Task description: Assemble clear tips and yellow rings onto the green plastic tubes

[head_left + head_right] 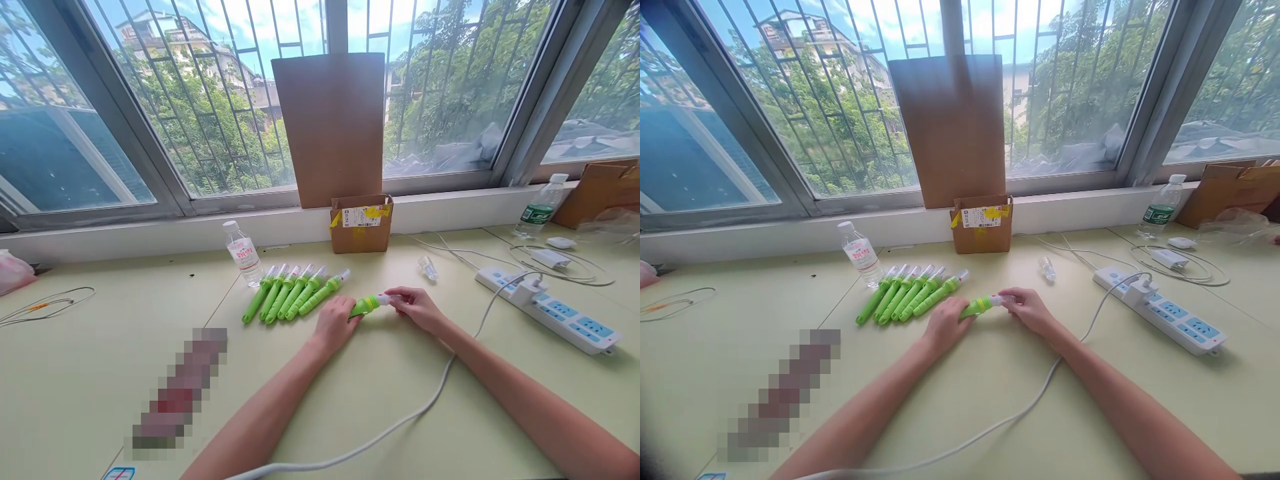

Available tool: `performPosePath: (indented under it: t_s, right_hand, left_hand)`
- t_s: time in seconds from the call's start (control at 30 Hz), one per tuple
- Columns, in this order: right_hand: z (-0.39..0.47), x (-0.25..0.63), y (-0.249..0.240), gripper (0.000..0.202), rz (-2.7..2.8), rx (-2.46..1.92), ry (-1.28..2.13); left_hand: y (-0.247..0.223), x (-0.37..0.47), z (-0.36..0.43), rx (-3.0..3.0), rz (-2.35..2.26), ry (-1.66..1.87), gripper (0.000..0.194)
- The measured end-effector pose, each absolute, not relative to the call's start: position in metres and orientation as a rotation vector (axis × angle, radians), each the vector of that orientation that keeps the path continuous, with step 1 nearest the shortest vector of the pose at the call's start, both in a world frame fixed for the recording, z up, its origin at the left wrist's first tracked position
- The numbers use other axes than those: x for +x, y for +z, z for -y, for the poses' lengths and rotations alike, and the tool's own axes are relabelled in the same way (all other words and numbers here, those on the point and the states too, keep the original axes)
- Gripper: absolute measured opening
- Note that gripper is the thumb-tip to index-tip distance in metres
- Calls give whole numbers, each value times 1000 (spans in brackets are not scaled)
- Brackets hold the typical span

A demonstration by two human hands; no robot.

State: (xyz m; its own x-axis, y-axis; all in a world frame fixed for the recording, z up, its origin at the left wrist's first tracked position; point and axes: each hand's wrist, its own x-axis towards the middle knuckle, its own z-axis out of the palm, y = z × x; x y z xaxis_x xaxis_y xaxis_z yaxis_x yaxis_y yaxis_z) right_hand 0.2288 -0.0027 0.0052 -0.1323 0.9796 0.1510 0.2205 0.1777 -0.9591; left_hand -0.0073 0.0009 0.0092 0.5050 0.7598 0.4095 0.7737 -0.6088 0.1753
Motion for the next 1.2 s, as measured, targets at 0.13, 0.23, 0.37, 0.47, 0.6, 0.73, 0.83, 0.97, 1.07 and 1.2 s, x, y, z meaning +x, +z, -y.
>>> performPosePath:
  t_s: [0.13, 0.23, 0.37, 0.47, 0.6, 0.73, 0.83, 0.97, 1.07, 1.2]
  right_hand:
    - [6, 225, 4, 34, 1658, -1140, 1028]
    - [10, 222, 4, 34, 1663, -1148, 1002]
    - [14, 219, 8, 36, 1649, -1179, 1008]
    - [17, 217, 11, 33, 1667, -1178, 1013]
    - [18, 214, 11, 33, 1719, -1225, 972]
    - [18, 208, 11, 39, 1696, -1258, 878]
    - [18, 205, 12, 40, 1689, -1248, 820]
    - [14, 211, 14, 46, 1673, -1236, 691]
    - [3, 228, 13, 44, 1742, -1317, 293]
    - [-17, 253, 2, 40, 1660, -1661, -282]
  left_hand:
    - [9, -8, -2, -2737, 1327, -696, 12]
    - [9, -10, -3, -2744, 1292, -712, 12]
    - [9, -12, -3, -2701, 1236, -731, 10]
    - [10, -14, -2, -2667, 1178, -728, 9]
    - [10, -15, -2, -2641, 1111, -745, 10]
    - [8, -14, -3, -2646, 1173, -790, 10]
    - [7, -12, -4, -2662, 1211, -834, 12]
    - [5, -8, -3, -2678, 1212, -898, 13]
    - [3, -7, -2, -2676, 1174, -968, 13]
    - [2, -6, -2, -2665, 1130, -1036, 14]
